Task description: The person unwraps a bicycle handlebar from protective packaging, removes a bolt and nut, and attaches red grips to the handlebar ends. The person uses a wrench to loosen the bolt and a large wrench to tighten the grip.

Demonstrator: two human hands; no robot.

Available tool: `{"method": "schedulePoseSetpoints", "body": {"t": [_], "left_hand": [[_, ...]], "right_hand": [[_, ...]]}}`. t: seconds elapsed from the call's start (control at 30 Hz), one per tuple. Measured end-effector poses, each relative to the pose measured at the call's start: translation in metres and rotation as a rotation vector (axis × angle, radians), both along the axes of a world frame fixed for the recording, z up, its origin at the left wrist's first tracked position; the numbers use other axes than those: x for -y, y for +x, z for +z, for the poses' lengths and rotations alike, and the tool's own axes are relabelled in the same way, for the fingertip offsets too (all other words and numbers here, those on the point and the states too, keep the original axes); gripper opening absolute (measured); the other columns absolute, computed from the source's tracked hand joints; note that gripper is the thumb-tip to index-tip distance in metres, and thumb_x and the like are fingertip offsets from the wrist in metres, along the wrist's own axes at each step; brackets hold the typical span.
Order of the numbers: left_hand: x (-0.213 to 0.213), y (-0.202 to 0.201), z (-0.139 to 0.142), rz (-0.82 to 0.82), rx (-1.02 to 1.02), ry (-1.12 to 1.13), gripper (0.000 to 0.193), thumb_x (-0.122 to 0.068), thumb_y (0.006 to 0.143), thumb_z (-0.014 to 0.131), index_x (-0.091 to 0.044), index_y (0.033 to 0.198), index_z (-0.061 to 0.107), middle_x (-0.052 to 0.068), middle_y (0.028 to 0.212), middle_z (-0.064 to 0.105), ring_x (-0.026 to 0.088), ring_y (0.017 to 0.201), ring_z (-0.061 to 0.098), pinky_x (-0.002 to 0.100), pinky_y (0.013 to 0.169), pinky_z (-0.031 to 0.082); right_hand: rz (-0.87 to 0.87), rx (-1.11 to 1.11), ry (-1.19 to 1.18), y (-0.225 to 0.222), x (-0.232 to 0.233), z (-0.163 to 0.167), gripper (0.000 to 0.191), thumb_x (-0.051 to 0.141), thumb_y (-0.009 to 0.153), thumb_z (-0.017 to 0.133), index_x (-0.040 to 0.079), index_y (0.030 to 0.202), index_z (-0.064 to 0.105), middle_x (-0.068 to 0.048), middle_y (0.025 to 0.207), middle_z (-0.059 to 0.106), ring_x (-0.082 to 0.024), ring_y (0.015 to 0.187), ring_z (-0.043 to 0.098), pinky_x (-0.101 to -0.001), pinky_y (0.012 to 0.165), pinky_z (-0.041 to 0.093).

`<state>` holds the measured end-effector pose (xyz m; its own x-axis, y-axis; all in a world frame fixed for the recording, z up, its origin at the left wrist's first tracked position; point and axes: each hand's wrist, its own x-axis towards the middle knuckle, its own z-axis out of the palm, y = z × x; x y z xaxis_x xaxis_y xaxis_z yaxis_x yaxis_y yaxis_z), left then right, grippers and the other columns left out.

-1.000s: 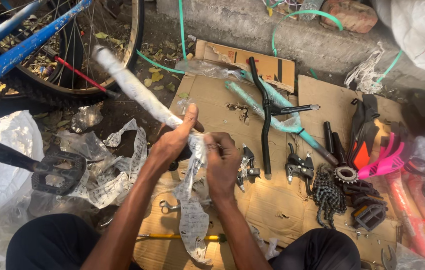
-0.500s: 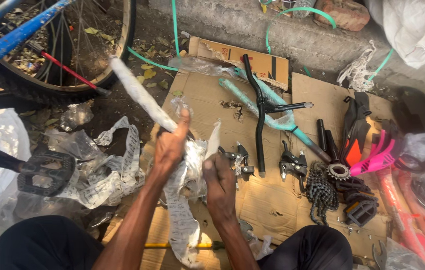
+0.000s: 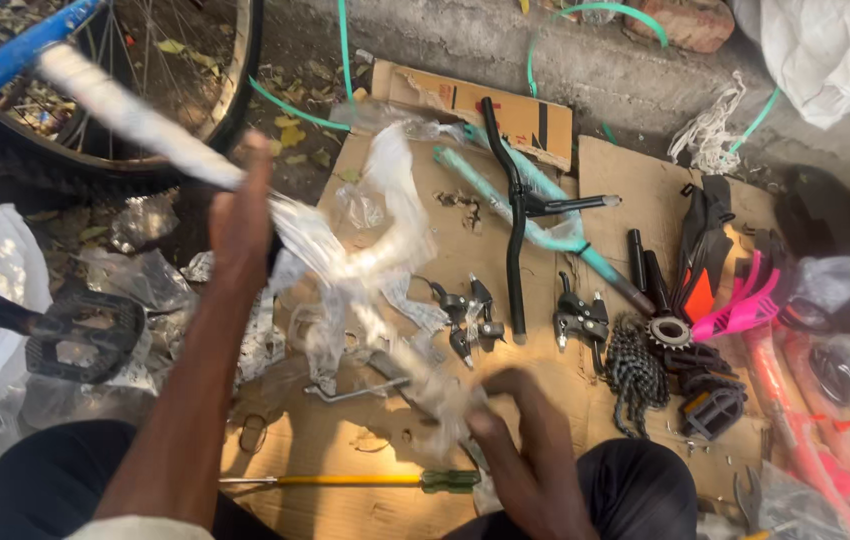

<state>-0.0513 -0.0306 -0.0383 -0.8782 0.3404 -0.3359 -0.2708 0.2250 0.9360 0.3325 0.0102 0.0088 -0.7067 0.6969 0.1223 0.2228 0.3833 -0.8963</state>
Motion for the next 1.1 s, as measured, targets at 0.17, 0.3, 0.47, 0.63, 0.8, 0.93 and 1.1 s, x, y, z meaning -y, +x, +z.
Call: {"method": "schedulePoseSetpoints", "body": {"t": [0.17,0.3,0.47,0.63,0.8,0.93,1.1], "left_hand": [[-0.024,0.042,0.014,0.045,-0.322,-0.188,0.102,-0.082,0.084,0.053,0.004,0.14,0.048,0.03,0.132,0.057,0.042,0.121,0.057,0.046,0.097,0.044],[-0.033,0.047,0.022,0.184,-0.224,-0.084,0.087,-0.074,0.084,0.054,0.002,0.124,0.066,0.023,0.125,0.069,0.035,0.118,0.064,0.044,0.098,0.047],[-0.039,0.052,0.018,0.326,0.079,-0.145,0.073,-0.062,0.095,0.05,0.007,0.101,0.076,0.02,0.088,0.077,0.034,0.088,0.077,0.051,0.083,0.055],[-0.031,0.024,0.011,0.445,0.101,0.004,0.06,-0.052,0.096,0.055,0.004,0.093,0.076,0.011,0.072,0.073,0.024,0.065,0.07,0.043,0.061,0.052],[-0.027,-0.033,-0.002,0.576,0.101,0.108,0.053,-0.046,0.093,0.06,0.005,0.101,0.074,0.004,0.069,0.071,0.015,0.061,0.069,0.032,0.055,0.054],[-0.035,-0.017,-0.001,0.513,0.043,0.19,0.05,-0.039,0.093,0.061,0.006,0.115,0.065,0.002,0.077,0.066,0.011,0.064,0.062,0.031,0.057,0.053],[-0.043,0.015,0.04,0.358,0.143,0.285,0.033,-0.029,0.091,0.063,0.002,0.105,0.066,0.004,0.079,0.06,0.011,0.063,0.053,0.033,0.058,0.043]], "right_hand": [[0.073,0.039,0.695,-0.128,-0.017,-0.01,0.062,0.038,0.079,0.083,-0.004,0.12,0.06,-0.022,0.114,0.06,-0.037,0.104,0.055,-0.0518,0.086,0.044],[-0.106,0.116,0.732,-0.162,-0.008,-0.032,0.022,0.022,0.091,0.073,0.006,0.104,0.065,-0.011,0.105,0.066,-0.03,0.099,0.059,-0.0498,0.086,0.043],[0.075,-0.061,0.508,-0.162,-0.007,-0.042,0.014,0.017,0.094,0.069,0.005,0.086,0.069,-0.011,0.077,0.065,-0.029,0.083,0.059,-0.0454,0.081,0.04],[0.187,0.052,0.071,-0.119,0.014,-0.048,0.042,0.022,0.095,0.07,0.002,0.059,0.059,-0.015,0.051,0.046,-0.027,0.05,0.045,-0.0395,0.051,0.033],[0.221,-0.222,0.443,-0.052,0.033,-0.047,0.041,0.015,0.085,0.083,0.007,0.057,0.055,-0.007,0.056,0.055,-0.019,0.058,0.051,-0.0379,0.055,0.04],[-0.029,-0.102,0.177,-0.088,0.006,-0.028,0.028,0.026,0.089,0.076,0.004,0.082,0.059,-0.014,0.076,0.062,-0.022,0.07,0.057,-0.0364,0.064,0.048],[0.138,0.053,0.292,-0.17,-0.003,-0.015,0.05,0.047,0.095,0.072,0.0,0.106,0.056,-0.016,0.088,0.062,-0.027,0.084,0.056,-0.0433,0.075,0.044]]}}
